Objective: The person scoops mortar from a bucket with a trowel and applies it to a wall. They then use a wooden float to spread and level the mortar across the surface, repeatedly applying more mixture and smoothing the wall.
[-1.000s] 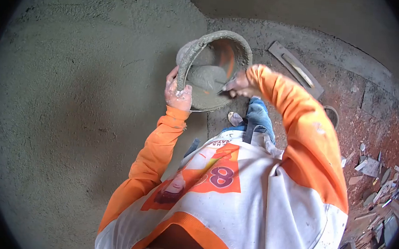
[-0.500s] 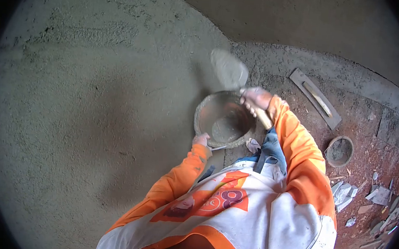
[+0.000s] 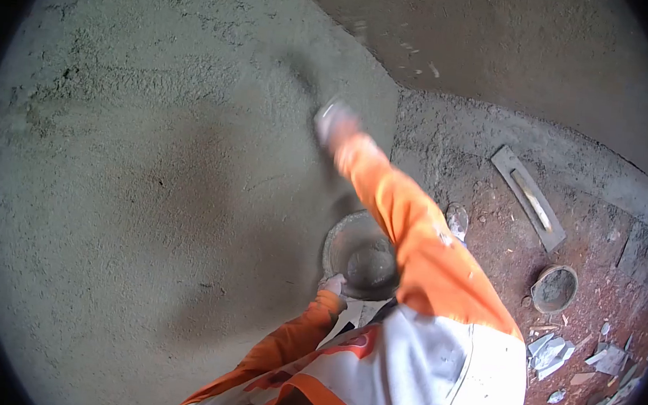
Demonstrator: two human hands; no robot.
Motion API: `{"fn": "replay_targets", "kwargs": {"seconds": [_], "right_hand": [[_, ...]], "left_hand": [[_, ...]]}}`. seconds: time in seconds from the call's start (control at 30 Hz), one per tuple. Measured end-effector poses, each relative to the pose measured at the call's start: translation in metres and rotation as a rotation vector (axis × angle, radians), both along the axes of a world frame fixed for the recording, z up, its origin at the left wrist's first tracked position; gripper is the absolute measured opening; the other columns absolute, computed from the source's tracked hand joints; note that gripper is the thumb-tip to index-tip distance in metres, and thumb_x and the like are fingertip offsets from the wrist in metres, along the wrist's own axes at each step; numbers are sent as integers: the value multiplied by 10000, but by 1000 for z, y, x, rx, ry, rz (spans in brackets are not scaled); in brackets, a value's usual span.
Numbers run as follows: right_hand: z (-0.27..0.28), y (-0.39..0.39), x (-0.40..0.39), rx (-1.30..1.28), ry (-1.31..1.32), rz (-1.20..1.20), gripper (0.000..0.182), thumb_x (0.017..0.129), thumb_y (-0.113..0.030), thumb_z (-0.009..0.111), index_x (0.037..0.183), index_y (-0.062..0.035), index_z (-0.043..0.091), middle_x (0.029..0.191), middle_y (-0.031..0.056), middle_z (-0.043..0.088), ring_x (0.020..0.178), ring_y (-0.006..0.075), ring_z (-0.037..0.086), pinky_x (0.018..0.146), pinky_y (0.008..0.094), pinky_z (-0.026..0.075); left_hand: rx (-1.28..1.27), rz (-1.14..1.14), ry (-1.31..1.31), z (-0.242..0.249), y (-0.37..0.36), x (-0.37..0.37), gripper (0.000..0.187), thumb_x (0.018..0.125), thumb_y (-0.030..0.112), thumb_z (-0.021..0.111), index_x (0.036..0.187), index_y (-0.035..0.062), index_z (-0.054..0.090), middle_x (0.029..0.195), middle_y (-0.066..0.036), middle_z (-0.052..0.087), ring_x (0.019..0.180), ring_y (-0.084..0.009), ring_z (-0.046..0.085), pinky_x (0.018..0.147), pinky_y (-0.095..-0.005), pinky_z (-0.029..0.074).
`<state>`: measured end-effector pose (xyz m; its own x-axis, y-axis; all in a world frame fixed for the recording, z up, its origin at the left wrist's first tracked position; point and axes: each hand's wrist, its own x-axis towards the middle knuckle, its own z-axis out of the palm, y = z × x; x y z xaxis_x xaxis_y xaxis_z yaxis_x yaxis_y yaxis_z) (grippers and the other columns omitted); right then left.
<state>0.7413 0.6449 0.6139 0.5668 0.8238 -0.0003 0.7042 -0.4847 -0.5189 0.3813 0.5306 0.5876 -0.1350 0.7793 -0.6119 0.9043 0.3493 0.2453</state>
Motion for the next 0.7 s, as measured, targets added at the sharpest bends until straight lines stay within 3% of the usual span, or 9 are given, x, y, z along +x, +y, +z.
{"fn": "replay_targets", "kwargs": {"seconds": [0.03,0.07,0.1,0.3,0.37,0.47,0.53,0.63,0.7], "right_hand": [[89,-83,-33,284,-68,302,187,798,-110,497,950,-3,523,853,198,570,830,387,555,738,420,465],[66,-76,-89,460,611,-56,226,814,-154,504,977,2,502,847,223,564,806,429,539,722,441,462],[75,-125,-122,659,661,10,280,820,-219,519,1004,-8,503,893,235,559,861,415,540,756,452,448],[45,-285,-81,-201,467,271,356,769,-340,553,889,-4,556,773,222,604,663,363,596,606,437,487],[16,-262,-59,-704,369,303,320,808,-329,493,943,-55,588,928,154,622,809,326,598,694,414,485],[40,-233,-58,-392,416,312,220,786,-232,517,915,-80,610,876,113,622,807,265,604,673,359,481],[28,-235,-87,-264,228,327,160,753,-181,553,816,-52,625,787,111,623,735,241,616,598,348,483],[-10,-243,-101,-28,-1354,557,209,746,-203,530,841,-32,605,698,64,608,654,180,600,627,317,504],[41,-223,-70,-379,-455,693,265,766,-221,506,926,-24,584,846,120,610,765,232,602,673,323,500]], "left_hand": [[56,-30,60,11,2,15,301,585,208,596,773,-26,614,721,-143,607,661,-235,564,620,-371,457],[32,46,51,-2,7,15,344,575,213,602,805,-41,620,781,-139,625,729,-243,567,706,-359,449],[10,61,45,2,5,19,344,575,213,602,805,-41,620,781,-139,625,729,-243,567,706,-359,449],[183,-121,-371,3,11,54,546,613,239,635,1088,-16,545,1090,-222,544,981,-354,521,872,-393,405],[245,-270,-454,9,5,59,513,634,194,631,1094,-13,535,1125,-223,508,973,-363,517,862,-403,413],[533,-483,-539,55,-15,89,383,650,85,604,1015,-15,548,1034,-167,522,884,-325,544,782,-383,443],[499,-363,-655,67,-5,98,340,650,51,587,982,-11,551,977,-129,535,840,-284,552,740,-357,447],[340,-145,-899,79,15,101,305,654,34,557,957,-6,556,935,-111,550,798,-232,552,713,-329,441],[417,-203,-829,81,12,95,310,656,19,537,964,0,562,939,-122,556,800,-259,564,729,-336,448]]}}
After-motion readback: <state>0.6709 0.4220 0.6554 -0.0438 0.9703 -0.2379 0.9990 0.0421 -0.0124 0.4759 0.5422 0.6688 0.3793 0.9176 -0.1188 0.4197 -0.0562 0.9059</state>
